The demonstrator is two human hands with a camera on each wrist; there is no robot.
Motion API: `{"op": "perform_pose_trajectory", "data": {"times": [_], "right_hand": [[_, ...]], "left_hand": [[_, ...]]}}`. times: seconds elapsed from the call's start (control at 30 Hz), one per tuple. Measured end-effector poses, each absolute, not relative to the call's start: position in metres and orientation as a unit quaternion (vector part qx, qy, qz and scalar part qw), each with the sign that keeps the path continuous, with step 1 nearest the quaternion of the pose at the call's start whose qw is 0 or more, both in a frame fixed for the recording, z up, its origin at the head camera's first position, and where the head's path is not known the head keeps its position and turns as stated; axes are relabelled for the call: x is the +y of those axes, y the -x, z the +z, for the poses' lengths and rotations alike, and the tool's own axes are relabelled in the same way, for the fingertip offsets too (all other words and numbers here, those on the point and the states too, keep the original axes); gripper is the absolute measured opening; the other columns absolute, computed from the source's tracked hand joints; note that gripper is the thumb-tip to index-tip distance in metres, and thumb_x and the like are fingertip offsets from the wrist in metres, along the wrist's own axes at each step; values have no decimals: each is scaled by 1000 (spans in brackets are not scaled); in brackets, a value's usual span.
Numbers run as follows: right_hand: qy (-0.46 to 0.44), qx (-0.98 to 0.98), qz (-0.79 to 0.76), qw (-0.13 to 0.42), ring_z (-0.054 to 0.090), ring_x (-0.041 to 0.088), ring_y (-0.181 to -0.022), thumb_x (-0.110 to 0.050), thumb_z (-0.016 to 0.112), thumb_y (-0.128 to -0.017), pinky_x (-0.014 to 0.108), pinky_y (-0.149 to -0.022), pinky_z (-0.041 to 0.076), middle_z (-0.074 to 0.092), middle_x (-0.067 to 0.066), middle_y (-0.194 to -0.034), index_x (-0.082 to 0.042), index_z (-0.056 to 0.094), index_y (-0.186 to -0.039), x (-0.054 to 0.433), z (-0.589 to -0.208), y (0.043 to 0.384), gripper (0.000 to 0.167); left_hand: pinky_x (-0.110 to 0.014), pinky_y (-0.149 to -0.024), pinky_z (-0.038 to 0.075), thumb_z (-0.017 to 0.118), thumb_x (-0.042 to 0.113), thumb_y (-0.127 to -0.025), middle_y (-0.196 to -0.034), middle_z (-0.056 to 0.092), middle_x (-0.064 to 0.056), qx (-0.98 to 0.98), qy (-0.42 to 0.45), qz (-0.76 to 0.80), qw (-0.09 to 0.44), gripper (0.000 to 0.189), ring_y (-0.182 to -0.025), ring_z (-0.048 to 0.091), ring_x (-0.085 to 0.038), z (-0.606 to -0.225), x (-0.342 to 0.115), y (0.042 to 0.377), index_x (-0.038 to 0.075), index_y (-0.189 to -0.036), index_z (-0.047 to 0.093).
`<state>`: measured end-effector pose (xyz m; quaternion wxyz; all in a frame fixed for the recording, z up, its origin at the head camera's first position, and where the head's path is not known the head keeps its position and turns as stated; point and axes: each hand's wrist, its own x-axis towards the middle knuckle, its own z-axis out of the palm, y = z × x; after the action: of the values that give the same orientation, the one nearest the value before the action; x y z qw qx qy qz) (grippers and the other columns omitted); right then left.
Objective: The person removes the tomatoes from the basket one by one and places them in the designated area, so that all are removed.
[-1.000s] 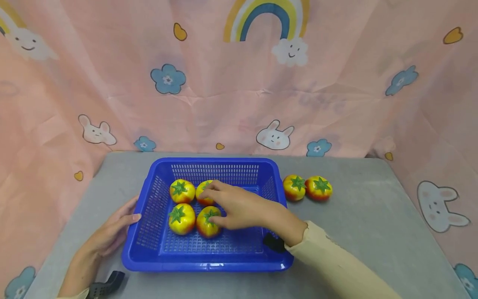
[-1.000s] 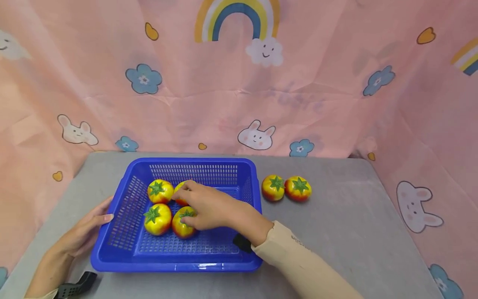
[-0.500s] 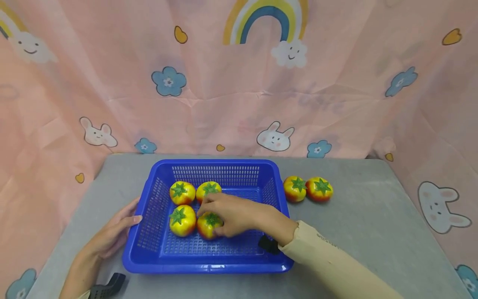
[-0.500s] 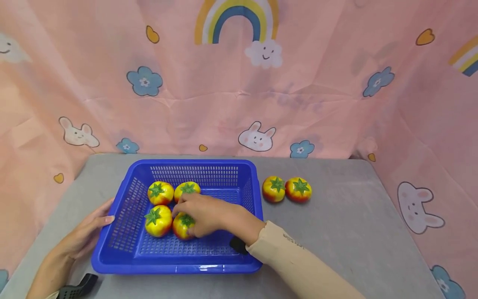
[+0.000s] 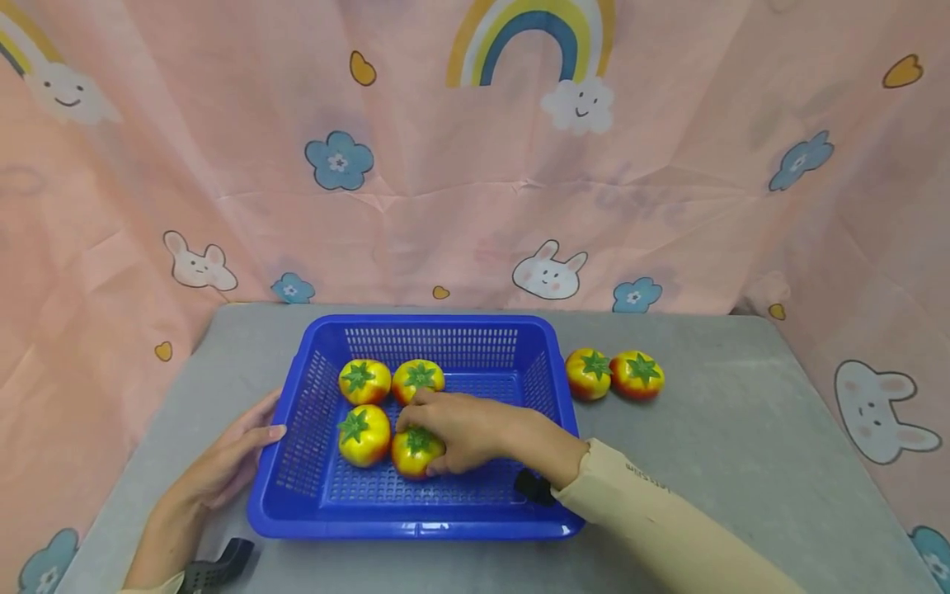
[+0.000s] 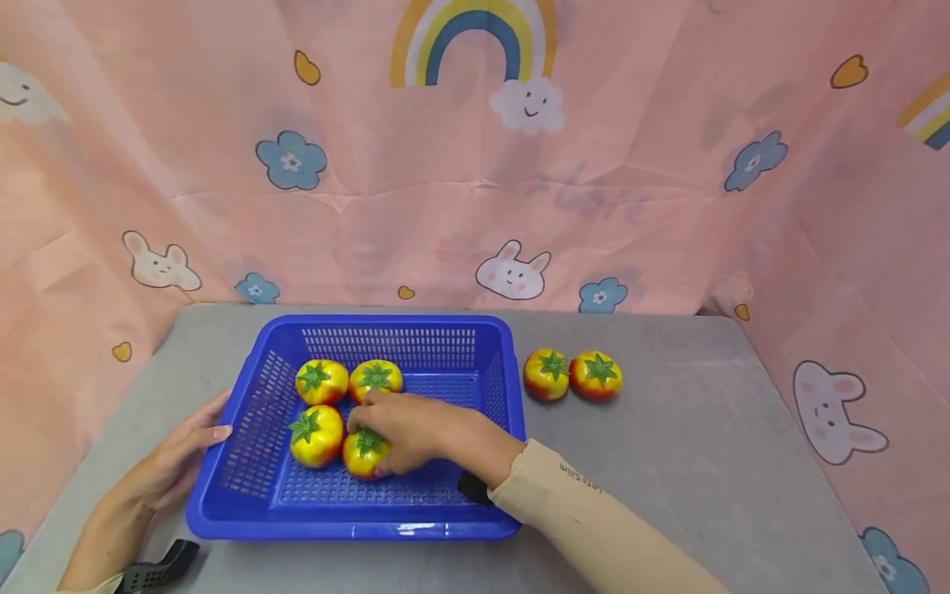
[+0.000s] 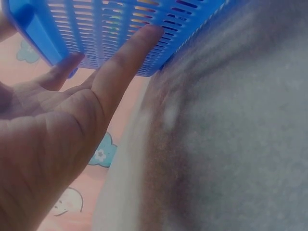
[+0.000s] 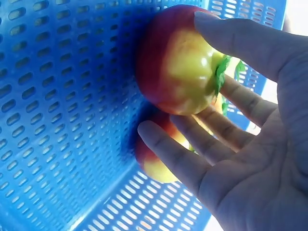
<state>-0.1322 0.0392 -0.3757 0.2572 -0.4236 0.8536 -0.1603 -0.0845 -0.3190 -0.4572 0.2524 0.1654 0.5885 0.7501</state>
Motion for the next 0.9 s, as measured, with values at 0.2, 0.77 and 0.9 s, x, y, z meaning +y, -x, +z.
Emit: {"op": "perform_pose_trajectory", "data": {"times": [0.2, 0.77, 0.9], "right_hand": [[431, 849, -163, 258, 62, 10, -117, -19, 86, -89, 31, -114, 51, 64, -3, -133, -20, 61, -135, 38, -378, 132, 52], [425, 854, -156, 257, 61, 12, -128, -22, 86, -89, 34, -120, 47, 66, -2, -142, -19, 63, -141, 40, -383, 132, 57], [420, 856, -156, 258, 61, 13, -132, -23, 85, -91, 38, -122, 45, 66, -1, -144, -18, 62, -143, 40, -381, 131, 58]], "left_hand": [[-39, -104, 60, 31, 4, -110, -151, 56, 12, 590, -162, 750, 253, 64, -134, 64, -15, -456, -318, 85, 13, -168, 8], [-39, -104, 60, 30, 4, -110, -153, 54, 13, 590, -170, 747, 254, 67, -135, 63, -14, -455, -318, 85, 11, -169, 2], [-38, -105, 59, 30, 4, -110, -153, 53, 14, 591, -170, 746, 254, 68, -135, 63, -13, -455, -318, 85, 6, -169, -4]]}}
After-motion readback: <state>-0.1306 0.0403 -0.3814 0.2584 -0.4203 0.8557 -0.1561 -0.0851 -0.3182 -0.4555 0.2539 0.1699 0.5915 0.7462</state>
